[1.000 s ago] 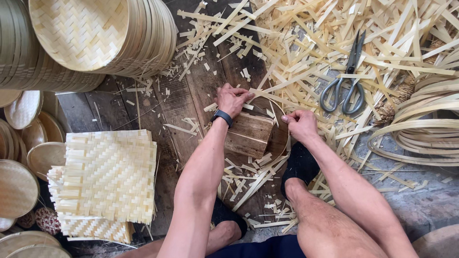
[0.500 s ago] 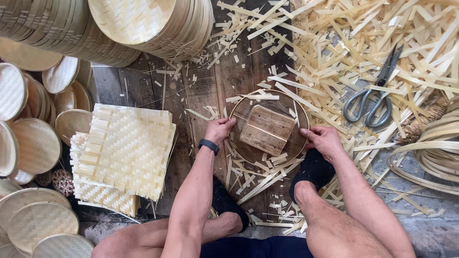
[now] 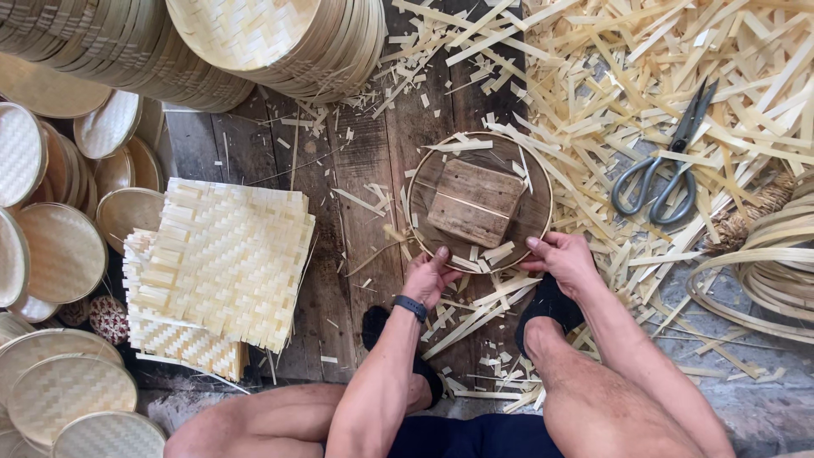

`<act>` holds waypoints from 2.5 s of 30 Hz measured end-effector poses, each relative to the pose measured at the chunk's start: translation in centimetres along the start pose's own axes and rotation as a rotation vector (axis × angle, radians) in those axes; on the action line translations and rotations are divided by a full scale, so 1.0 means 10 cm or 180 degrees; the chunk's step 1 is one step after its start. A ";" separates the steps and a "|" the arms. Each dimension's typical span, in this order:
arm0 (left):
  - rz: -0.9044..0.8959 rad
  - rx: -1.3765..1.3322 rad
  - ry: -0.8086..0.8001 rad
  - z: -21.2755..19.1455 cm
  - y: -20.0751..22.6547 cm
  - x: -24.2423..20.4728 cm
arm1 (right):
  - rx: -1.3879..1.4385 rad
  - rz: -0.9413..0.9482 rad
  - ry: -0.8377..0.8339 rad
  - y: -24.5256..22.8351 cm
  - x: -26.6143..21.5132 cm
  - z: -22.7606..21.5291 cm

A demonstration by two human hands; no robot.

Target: The person assembles bamboo containers by fitting woven square sheets into circular bamboo frames and trimming the excess edges with shears.

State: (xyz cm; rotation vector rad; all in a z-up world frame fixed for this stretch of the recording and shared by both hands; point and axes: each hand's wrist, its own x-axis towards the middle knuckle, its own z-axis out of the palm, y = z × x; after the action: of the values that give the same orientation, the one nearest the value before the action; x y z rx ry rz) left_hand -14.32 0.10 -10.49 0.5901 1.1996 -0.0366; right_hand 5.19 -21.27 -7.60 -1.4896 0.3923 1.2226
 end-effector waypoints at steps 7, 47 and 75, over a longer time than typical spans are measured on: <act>0.0159 0.0339 0.0269 0.10 0.14 -0.06 | -0.0184 -0.0060 -0.0054 -0.02 0.01 0.02; 0.1917 0.2191 0.0242 0.47 2.82 -0.25 | 0.1746 -0.0646 -0.1199 -0.20 -0.37 0.29; 0.4110 0.5958 -0.1297 1.18 0.55 -0.89 | -0.1751 -0.2078 0.1963 0.28 -0.24 -0.02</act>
State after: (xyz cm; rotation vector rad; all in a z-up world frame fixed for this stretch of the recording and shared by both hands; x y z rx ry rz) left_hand -5.68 -3.01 2.35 2.7035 -0.1512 -0.1723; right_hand 2.12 -23.24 -7.14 -2.2363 -0.0639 0.3318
